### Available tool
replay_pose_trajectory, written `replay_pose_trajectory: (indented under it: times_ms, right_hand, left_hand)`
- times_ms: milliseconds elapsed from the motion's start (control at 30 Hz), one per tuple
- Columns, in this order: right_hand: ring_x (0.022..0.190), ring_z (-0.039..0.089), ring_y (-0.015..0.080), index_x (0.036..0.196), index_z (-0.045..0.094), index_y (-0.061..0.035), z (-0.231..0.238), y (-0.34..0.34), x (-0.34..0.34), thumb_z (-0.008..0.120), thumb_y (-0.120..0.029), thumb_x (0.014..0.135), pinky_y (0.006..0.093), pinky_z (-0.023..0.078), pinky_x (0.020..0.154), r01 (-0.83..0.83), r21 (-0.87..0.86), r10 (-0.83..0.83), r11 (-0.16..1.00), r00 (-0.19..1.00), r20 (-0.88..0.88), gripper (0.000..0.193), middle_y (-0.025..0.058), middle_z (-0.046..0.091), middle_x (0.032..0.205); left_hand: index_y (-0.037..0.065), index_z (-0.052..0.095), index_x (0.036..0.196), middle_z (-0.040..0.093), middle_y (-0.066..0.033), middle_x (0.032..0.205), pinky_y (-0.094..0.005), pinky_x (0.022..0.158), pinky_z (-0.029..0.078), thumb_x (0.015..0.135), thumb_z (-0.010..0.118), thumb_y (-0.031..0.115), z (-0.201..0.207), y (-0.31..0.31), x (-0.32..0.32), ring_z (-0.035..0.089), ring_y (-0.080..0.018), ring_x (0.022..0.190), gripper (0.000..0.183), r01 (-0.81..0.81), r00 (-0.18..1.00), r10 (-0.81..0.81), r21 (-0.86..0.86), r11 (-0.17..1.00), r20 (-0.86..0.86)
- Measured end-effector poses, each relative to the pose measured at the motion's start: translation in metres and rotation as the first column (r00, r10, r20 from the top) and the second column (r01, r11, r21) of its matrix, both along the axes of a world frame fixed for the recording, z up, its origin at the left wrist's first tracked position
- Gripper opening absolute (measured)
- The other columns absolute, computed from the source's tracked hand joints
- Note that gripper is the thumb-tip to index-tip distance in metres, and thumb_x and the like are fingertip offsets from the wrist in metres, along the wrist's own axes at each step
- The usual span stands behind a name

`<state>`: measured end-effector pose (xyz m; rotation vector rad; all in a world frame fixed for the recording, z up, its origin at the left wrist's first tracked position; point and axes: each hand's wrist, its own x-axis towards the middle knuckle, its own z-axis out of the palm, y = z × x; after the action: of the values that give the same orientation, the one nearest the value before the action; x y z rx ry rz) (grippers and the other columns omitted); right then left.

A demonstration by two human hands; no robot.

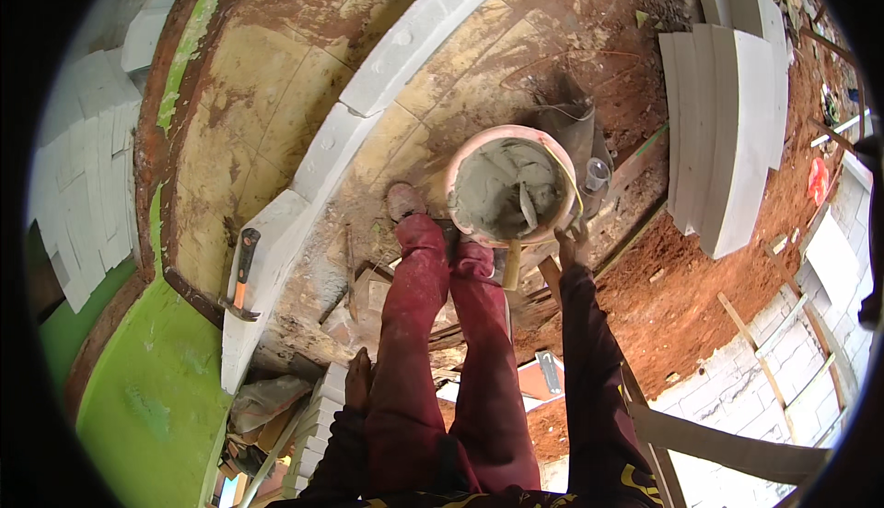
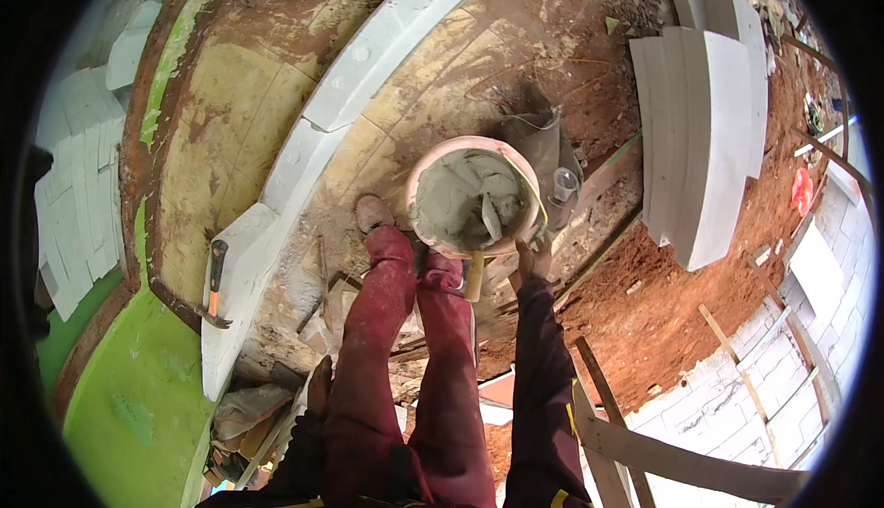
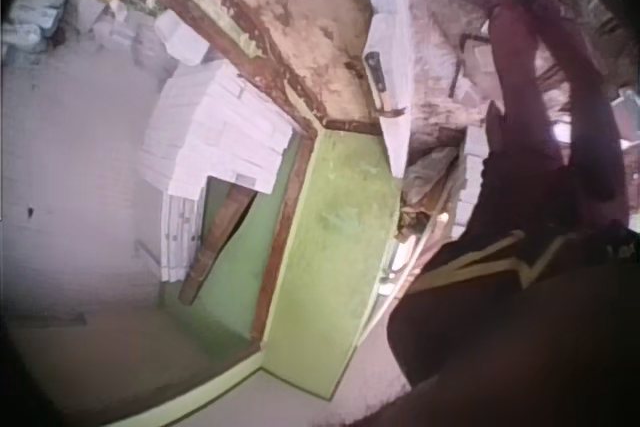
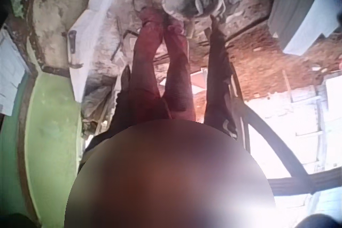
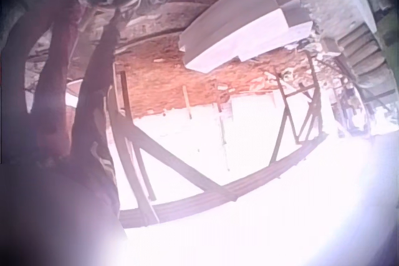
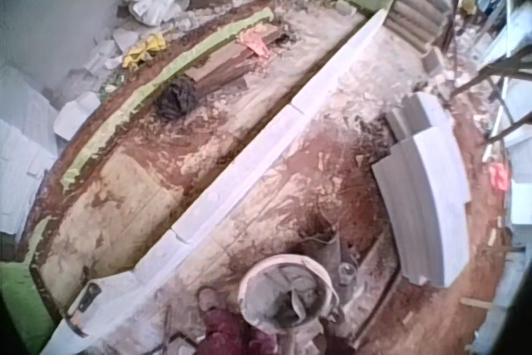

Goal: The person installs white rectangular tiles onto a curved wall section. They apply cement with a trowel, position tiles, tap them with a hammer, and use a string line to check alignment.

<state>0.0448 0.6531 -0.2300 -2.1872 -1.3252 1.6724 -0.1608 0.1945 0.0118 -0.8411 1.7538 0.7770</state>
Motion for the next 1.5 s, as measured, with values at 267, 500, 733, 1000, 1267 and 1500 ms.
replay_pose_trajectory:
  times_ms: [267, 500, 733, 1000, 1267, 1500]
  right_hand:
    - [0.124, 0.052, 0.0362, 0.153, 0.027, 0.0013, -0.014, 0.006, 0.005, 0.079, -0.018, 0.081, 0.0449, 0.042, 0.105, 0.135, -0.059, -0.127, 0.989, 0.985, 0.119, 0.091, 0.0248, 0.054, 0.134]
    - [0.098, 0.059, 0.0271, 0.126, 0.057, 0.0024, -0.001, 0.016, -0.014, 0.078, -0.027, 0.084, 0.0385, 0.047, 0.086, 0.281, 0.014, -0.281, 0.96, 0.959, 0.047, 0.055, 0.0146, 0.064, 0.113]
    - [0.051, 0.04, 0.0085, 0.078, 0.056, -0.0114, 0.129, -0.016, -0.151, 0.072, -0.026, 0.092, 0.028, 0.034, 0.046, 0.202, -0.106, -0.216, 0.974, 0.966, -0.14, 0.026, -0.0056, 0.046, 0.061]
    - [0.051, 0.044, 0.0104, 0.078, 0.055, -0.0108, 0.206, 0.032, -0.236, 0.072, -0.032, 0.091, 0.0289, 0.038, 0.048, 0.121, -0.315, -0.123, 0.941, 0.992, 0.012, 0.03, -0.0023, 0.048, 0.064]
    - [0.06, 0.062, 0.0196, 0.084, 0.066, 0.0027, 0.237, 0.077, -0.245, 0.067, -0.051, 0.09, 0.0383, 0.047, 0.056, -0.562, -0.083, 0.562, 0.823, 0.827, -0.029, 0.054, 0.0097, 0.062, 0.064]
    - [0.087, 0.068, 0.0369, 0.101, 0.067, 0.0047, 0.2, 0.101, -0.296, 0.067, -0.052, 0.086, 0.0464, 0.051, 0.076, -0.907, -0.141, 0.913, 0.397, 0.406, -0.045, 0.059, 0.0234, 0.068, 0.088]
  left_hand:
    - [0.003, 0.051, 0.144, 0.059, -0.003, 0.125, -0.0288, 0.086, 0.048, 0.102, 0.056, 0.042, 0.025, 0.101, -0.056, 0.06, -0.0169, 0.112, 0.058, 0.113, 0.992, -0.116, 0.046, 0.992, 0.053]
    - [-0.002, 0.051, 0.141, 0.059, -0.0121, 0.134, -0.0336, 0.105, 0.043, 0.101, 0.058, 0.041, 0.029, 0.128, -0.098, 0.057, -0.0214, 0.121, 0.06, 0.384, 0.923, -0.379, 0.263, 0.885, -0.073]
    - [-0.003, 0.055, 0.137, 0.062, -0.0148, 0.132, -0.0331, 0.106, 0.042, 0.101, 0.057, 0.045, 0.031, 0.161, -0.119, 0.056, -0.0226, 0.123, 0.06, 0.302, 0.951, -0.307, 0.281, 0.911, -0.026]
    - [0.001, 0.058, 0.135, 0.066, -0.0101, 0.125, -0.0334, 0.091, 0.049, 0.1, 0.057, 0.046, 0.051, 0.116, -0.126, 0.063, -0.0196, 0.111, 0.057, 0.218, 0.976, -0.217, 0.262, 0.94, -0.031]
    - [0.008, 0.06, 0.135, 0.067, -0.005, 0.122, -0.0307, 0.074, 0.048, 0.097, 0.057, 0.048, 0.047, 0.062, -0.043, 0.064, -0.0162, 0.098, 0.055, -0.089, 0.973, 0.098, -0.054, 0.995, 0.211]
    - [0.011, 0.056, 0.139, 0.057, -0.0082, 0.138, -0.0387, 0.092, 0.05, 0.097, 0.061, 0.048, 0.076, 0.193, 0.081, 0.059, -0.0248, 0.114, 0.057, -0.701, 0.713, 0.701, -0.013, 0.713, 0.027]
